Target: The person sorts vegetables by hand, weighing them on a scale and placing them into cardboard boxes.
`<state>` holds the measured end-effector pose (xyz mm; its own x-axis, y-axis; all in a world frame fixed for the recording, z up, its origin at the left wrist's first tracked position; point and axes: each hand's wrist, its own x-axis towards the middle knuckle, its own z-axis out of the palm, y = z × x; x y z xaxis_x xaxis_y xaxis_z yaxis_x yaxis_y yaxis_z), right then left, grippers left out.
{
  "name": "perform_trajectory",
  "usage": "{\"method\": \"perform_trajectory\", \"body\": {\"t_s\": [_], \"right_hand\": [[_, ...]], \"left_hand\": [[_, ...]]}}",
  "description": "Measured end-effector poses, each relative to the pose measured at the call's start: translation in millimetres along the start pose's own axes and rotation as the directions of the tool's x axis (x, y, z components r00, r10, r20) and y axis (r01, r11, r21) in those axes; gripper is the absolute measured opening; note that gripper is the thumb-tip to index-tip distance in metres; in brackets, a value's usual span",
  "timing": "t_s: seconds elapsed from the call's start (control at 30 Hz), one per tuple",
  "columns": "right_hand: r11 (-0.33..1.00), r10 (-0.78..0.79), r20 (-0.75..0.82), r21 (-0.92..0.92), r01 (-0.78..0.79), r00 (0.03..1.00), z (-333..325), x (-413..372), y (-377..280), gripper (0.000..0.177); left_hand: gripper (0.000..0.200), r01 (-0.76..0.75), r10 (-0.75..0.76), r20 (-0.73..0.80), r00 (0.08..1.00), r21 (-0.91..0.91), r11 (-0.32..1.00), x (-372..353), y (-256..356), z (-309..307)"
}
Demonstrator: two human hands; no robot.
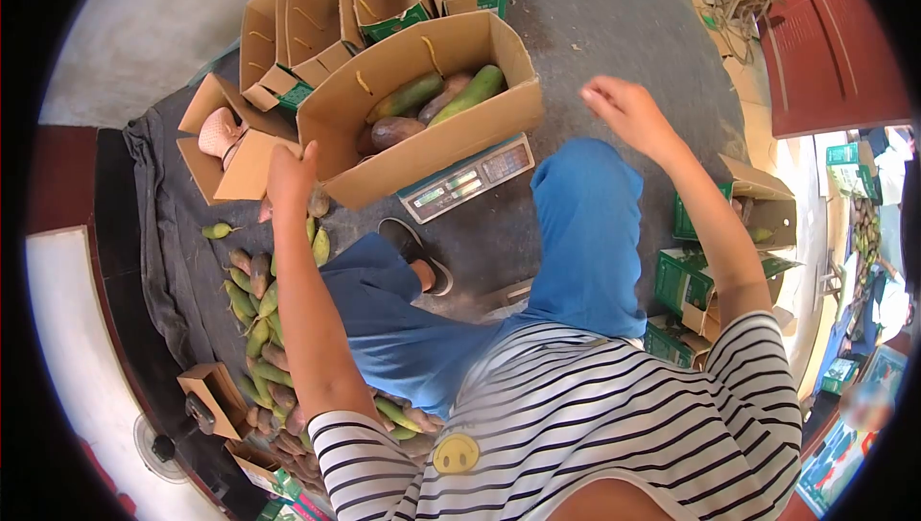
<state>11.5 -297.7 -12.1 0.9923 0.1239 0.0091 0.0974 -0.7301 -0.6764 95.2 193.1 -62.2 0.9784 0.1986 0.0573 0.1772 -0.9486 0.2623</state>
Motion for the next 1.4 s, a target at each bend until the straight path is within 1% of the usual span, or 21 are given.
{"method": "perform_trajectory", "body": {"t_s": [0.07,0.1,0.13,0.2,0.27,0.3,0.33,0.37,0.4,0.47,0.67,0.8,0.9,0.97,1.0,1.03,1.07,1.1,1.2,1.3,1.4], "right_hand": [[0.996,0.025,0.050,-0.082,-0.021,0.998,7.9,32.1,0.2,0.036],[0.991,0.031,0.053,-0.128,-0.024,0.998,17.0,48.8,5.3,0.043],[0.985,0.036,0.056,-0.173,-0.025,0.998,26.8,65.6,9.5,0.050],[0.946,0.189,0.127,-0.289,-0.146,0.974,39.6,94.7,4.6,0.064],[0.934,0.203,0.201,-0.333,-0.128,0.958,54.4,120.1,15.7,0.069],[0.915,0.317,0.281,-0.341,-0.214,0.906,57.3,130.5,13.8,0.069],[0.911,0.334,0.251,-0.333,-0.243,0.909,66.4,136.1,21.4,0.065],[0.899,0.356,0.240,-0.352,-0.261,0.903,70.4,138.7,21.9,0.055],[0.894,0.357,0.212,-0.360,-0.268,0.910,71.1,137.8,19.4,0.046],[0.890,0.385,0.200,-0.338,-0.306,0.901,66.7,133.4,17.2,0.040],[0.920,0.346,0.163,-0.254,-0.300,0.924,40.4,115.0,56.2,0.036],[0.924,0.337,0.052,-0.213,-0.319,0.940,-2.9,99.2,112.3,0.036],[0.886,0.364,0.015,-0.315,-0.341,0.931,-71.8,73.5,144.9,0.039],[0.861,0.382,-0.032,-0.351,-0.369,0.924,-119.0,46.6,175.8,0.040],[0.827,0.436,-0.076,-0.360,-0.433,0.897,-139.9,32.2,193.0,0.039],[0.786,0.453,-0.123,-0.412,-0.461,0.883,-160.1,16.0,209.6,0.038],[0.761,0.455,-0.156,-0.442,-0.474,0.877,-179.0,-0.1,234.2,0.039],[0.678,0.524,-0.211,-0.483,-0.554,0.825,-196.1,-14.7,257.5,0.038],[0.541,0.508,-0.397,-0.544,-0.642,0.765,-245.6,-66.3,302.2,0.038],[0.450,0.575,-0.507,-0.460,-0.766,0.642,-283.1,-102.2,336.8,0.036],[0.419,0.593,-0.518,-0.454,-0.786,0.616,-286.9,-132.3,375.1,0.035]], "left_hand": [[0.058,0.158,-0.133,0.267,0.955,-0.073,0.985,11.7,-9.4,6.9],[0.056,0.228,-0.154,0.341,0.928,-0.190,0.955,11.6,-9.2,10.0],[0.055,0.236,-0.140,0.357,0.924,-0.242,0.941,13.6,-14.2,17.1],[0.053,0.252,-0.107,0.394,0.913,-0.338,0.907,20.4,-33.4,35.2],[0.046,0.230,-0.116,0.440,0.890,-0.215,0.949,27.0,-39.2,36.0],[0.044,0.217,-0.069,0.430,0.900,-0.305,0.927,23.3,-36.6,34.1],[0.042,0.196,-0.009,0.422,0.907,-0.402,0.894,20.0,-32.9,31.2],[0.038,0.201,-0.058,0.495,0.867,-0.240,0.950,27.4,-33.3,29.6],[0.036,0.122,0.018,0.507,0.862,-0.242,0.963,27.2,-28.6,23.9],[0.033,0.088,0.042,0.452,0.891,-0.262,0.961,29.2,-32.2,27.8],[0.028,0.239,-0.100,0.518,0.849,-0.209,0.948,7.3,69.8,-36.2],[0.024,0.136,0.129,0.484,0.866,-0.475,0.869,-1.0,123.0,-32.0],[0.015,0.173,0.214,0.500,0.839,-0.619,0.766,-15.4,193.0,-7.8],[0.013,0.181,0.244,0.561,0.791,-0.596,0.783,-21.9,243.0,20.9],[0.013,0.115,0.357,0.533,0.767,-0.662,0.741,-26.6,263.4,45.9],[0.016,0.162,0.330,0.584,0.741,-0.633,0.757,-42.6,300.2,53.9],[0.018,0.078,0.463,0.542,0.702,-0.704,0.706,-49.6,317.7,84.8],[0.021,0.107,0.514,0.551,0.657,-0.743,0.660,-59.7,339.2,114.1],[0.024,0.185,0.525,0.621,0.582,-0.730,0.658,-102.3,414.0,173.3],[0.027,0.326,0.619,0.713,0.330,-0.701,0.634,-132.5,467.8,219.0],[0.034,0.272,0.646,0.763,-0.006,-0.621,0.735,-146.4,491.5,247.8]]}}
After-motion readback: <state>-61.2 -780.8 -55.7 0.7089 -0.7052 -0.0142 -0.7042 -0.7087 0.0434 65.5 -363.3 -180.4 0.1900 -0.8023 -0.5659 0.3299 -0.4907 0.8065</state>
